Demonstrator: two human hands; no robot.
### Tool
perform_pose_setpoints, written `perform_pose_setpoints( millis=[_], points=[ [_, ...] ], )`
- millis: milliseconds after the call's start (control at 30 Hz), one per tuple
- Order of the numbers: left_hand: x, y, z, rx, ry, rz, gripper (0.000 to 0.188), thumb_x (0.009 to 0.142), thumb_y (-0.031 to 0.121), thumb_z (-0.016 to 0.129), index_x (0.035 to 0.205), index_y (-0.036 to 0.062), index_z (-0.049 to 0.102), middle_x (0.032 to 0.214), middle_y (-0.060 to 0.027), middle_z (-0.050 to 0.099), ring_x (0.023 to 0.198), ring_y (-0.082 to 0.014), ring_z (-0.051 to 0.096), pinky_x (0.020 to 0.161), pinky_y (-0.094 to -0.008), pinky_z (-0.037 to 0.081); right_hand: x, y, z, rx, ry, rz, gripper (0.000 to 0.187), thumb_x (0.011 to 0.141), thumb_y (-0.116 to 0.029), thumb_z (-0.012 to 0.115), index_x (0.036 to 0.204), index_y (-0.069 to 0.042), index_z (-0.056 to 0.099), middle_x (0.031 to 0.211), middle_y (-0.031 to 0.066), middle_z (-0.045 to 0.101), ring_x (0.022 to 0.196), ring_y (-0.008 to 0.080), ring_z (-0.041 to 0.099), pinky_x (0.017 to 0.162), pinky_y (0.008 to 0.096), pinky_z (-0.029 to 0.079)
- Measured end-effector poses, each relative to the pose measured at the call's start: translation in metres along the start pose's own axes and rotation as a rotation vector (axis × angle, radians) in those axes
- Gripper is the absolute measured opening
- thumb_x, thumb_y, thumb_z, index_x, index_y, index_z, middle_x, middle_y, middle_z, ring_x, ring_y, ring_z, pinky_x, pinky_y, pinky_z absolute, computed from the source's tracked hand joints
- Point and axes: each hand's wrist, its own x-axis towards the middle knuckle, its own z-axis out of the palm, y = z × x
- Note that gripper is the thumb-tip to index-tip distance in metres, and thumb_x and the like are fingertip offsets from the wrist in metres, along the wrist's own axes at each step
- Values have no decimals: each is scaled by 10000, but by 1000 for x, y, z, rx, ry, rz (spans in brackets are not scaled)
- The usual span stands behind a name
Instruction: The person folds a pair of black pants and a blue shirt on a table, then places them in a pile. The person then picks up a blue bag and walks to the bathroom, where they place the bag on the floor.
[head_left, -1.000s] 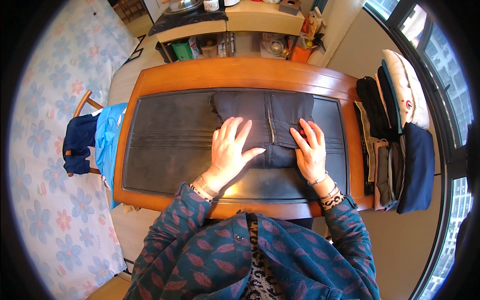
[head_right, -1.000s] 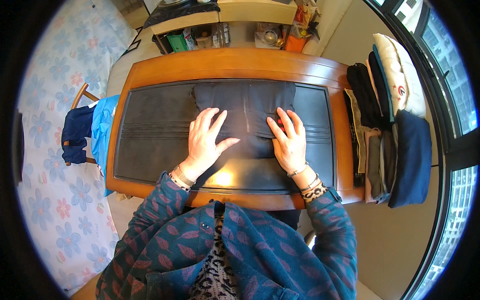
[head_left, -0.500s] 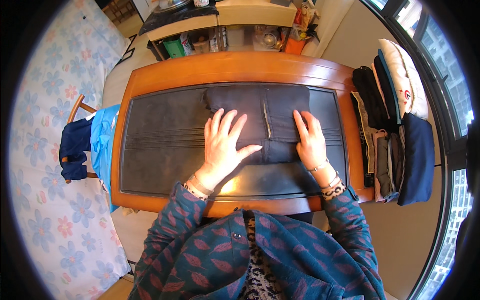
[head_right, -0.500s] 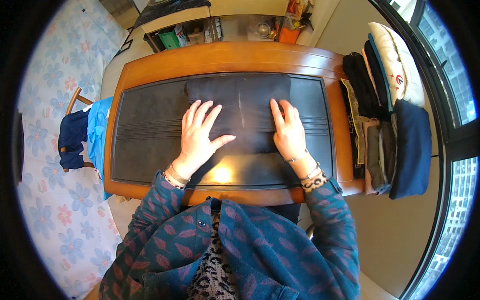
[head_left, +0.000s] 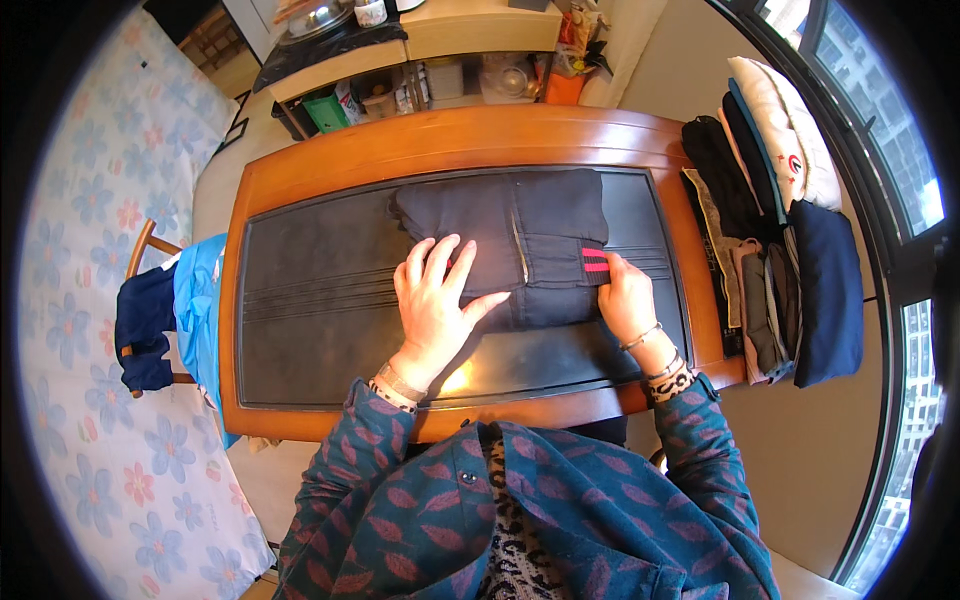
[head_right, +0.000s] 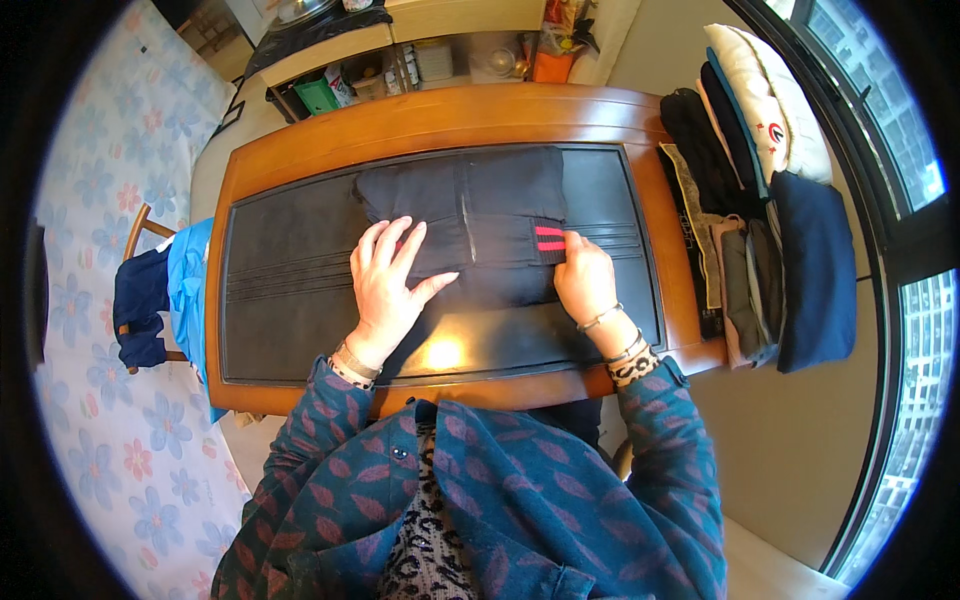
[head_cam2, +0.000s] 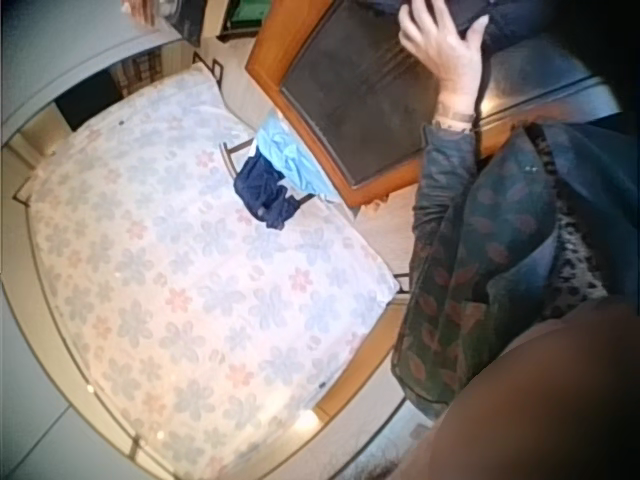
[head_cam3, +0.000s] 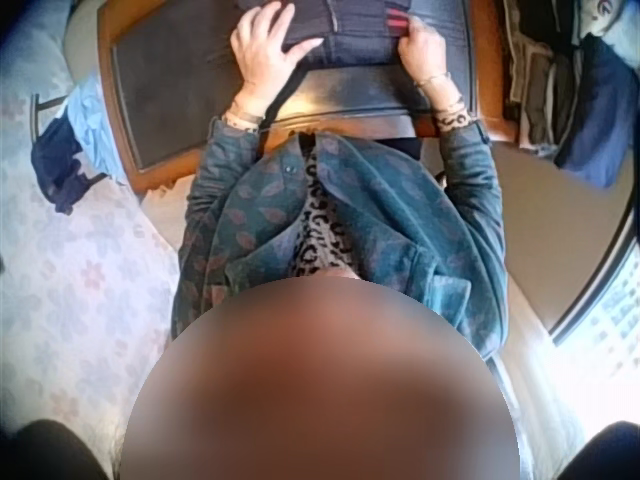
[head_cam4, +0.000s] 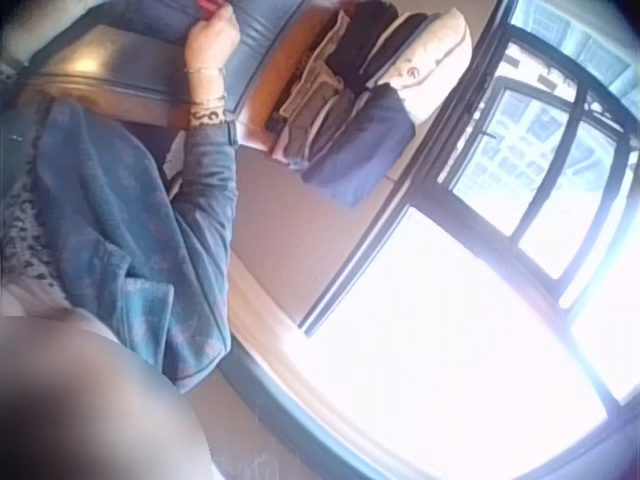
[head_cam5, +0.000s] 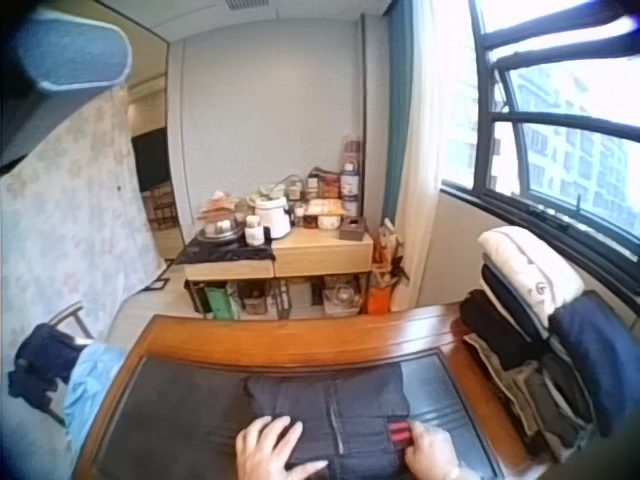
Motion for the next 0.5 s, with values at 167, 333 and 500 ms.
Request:
perform_pose_setpoints(
  millis=[167,333,500],
  points=[
    [-4,-1,-4,-39,0,5,644,627,272,840,1209,76,648,1227,-101,561,1139,-329,490,948,-436,438,-35,-5,-14,-78,-135,-37,172,756,-43,613,875,-27,491,746,169,608,727,347,633,661,444,523],
    [-5,-2,-5,-100,30,-2,665,591,205,852,1212,83,650,1108,-113,545,1037,-309,507,882,-403,464,-50,-14,-17,-46,-103,-36,166,763,-25,600,894,-18,498,738,164,605,696,354,623,627,445,518],
    [-5,-3,-4,-132,49,-25,714,582,248,858,1237,78,630,1090,-106,519,1017,-303,492,892,-404,442,-53,-13,-16,-10,-60,-67,198,768,-16,596,951,4,522,740,156,597,685,344,613,640,437,516]
  ],
)
